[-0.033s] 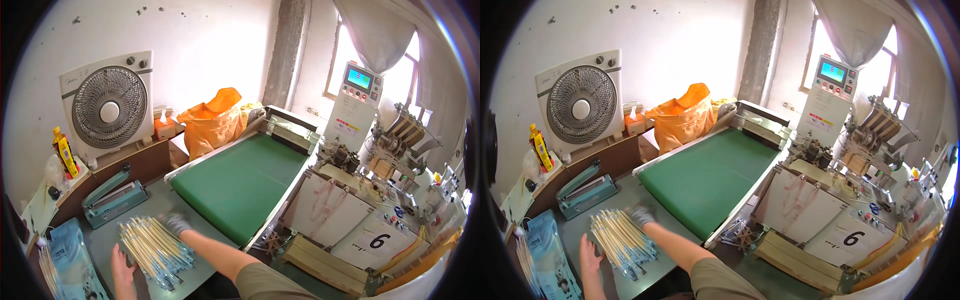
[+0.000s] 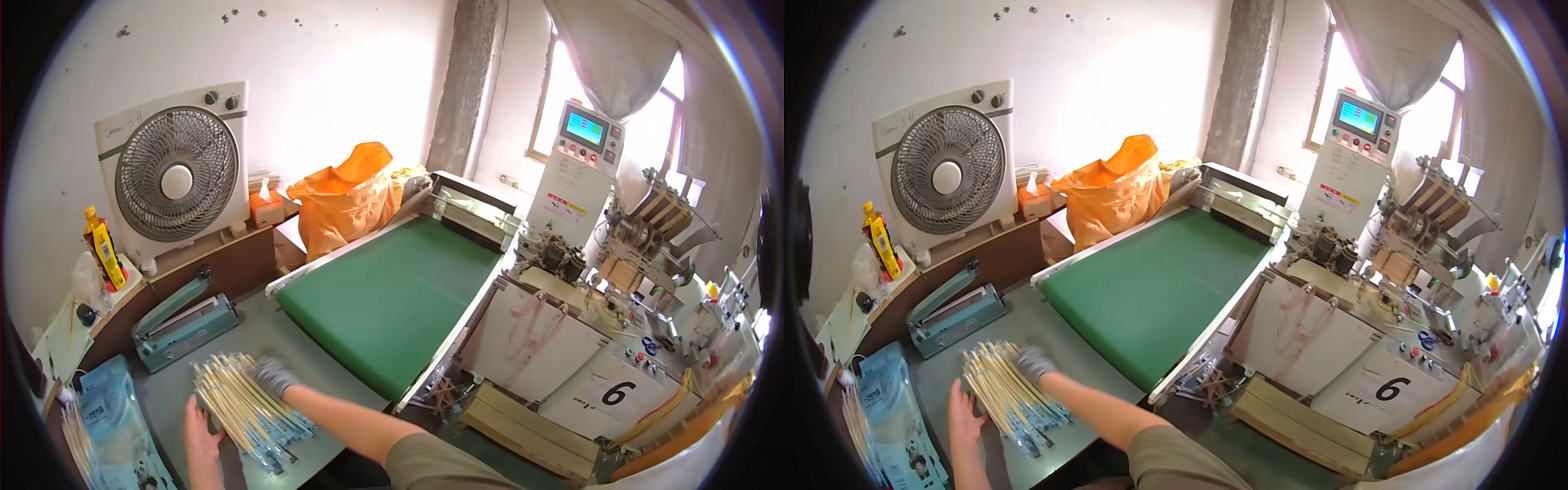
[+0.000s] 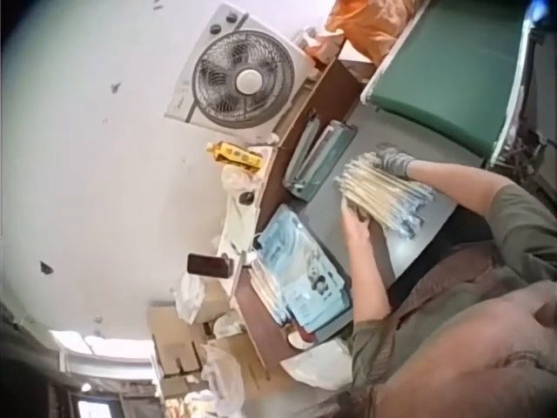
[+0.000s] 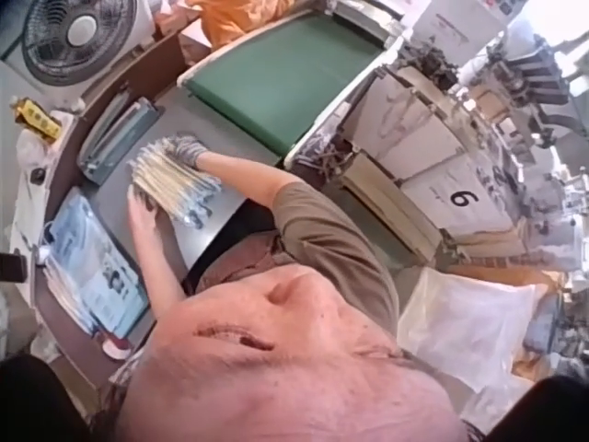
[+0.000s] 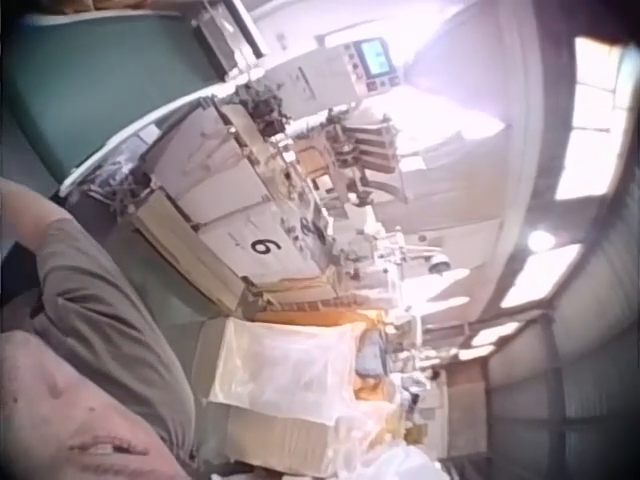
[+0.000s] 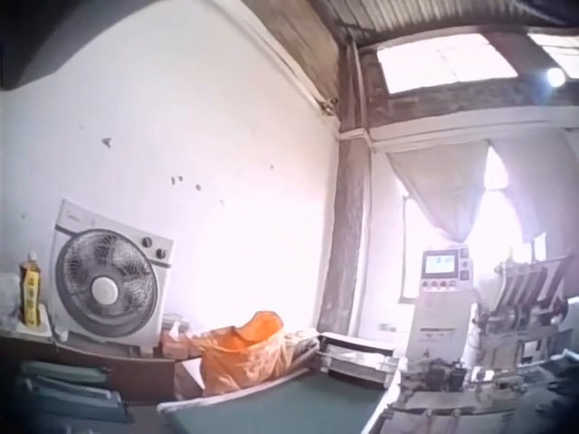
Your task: Manually sorting bundles of chopsticks into plastic sleeves and placing the final packaged items into shipping boxes.
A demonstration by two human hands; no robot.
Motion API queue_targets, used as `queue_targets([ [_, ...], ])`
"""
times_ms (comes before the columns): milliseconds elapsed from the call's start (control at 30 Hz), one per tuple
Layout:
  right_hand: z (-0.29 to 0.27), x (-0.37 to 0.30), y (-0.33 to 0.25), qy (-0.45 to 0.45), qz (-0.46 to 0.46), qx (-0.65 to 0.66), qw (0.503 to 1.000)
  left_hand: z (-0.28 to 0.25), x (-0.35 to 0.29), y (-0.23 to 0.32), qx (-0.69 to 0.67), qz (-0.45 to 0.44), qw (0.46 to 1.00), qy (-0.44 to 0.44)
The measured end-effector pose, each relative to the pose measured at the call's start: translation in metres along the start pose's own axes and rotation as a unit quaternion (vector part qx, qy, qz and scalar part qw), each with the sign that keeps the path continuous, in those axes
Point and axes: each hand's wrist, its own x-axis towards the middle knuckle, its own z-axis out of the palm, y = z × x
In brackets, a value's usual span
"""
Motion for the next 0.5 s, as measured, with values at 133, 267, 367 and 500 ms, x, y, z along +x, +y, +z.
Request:
queue_targets([
  [133, -0.003, -0.078, -0.091, 0.047, -0.01, 0.244, 0.969, 0.017, 0.016, -0.02, -0.106, 0.013, 0.989, -0.107],
  [267, -0.017, -0.079, -0.059, -0.153, 0.044, 0.647, 0.746, 0.082, -0.025, -0.022, 0.101, 0.172, 0.979, 0.044],
  [367, -0.104, -0.11, -0.111, -0.053, -0.091, 0.495, 0.863, 0.075, -0.042, -0.005, 0.113, 0.356, 0.926, 0.051],
  [500, -0.144, -0.121, -0.122, -0.062, -0.291, 0.55, 0.78, 0.072, -0.067, 0.027, 0.099, 0.421, 0.899, -0.076],
])
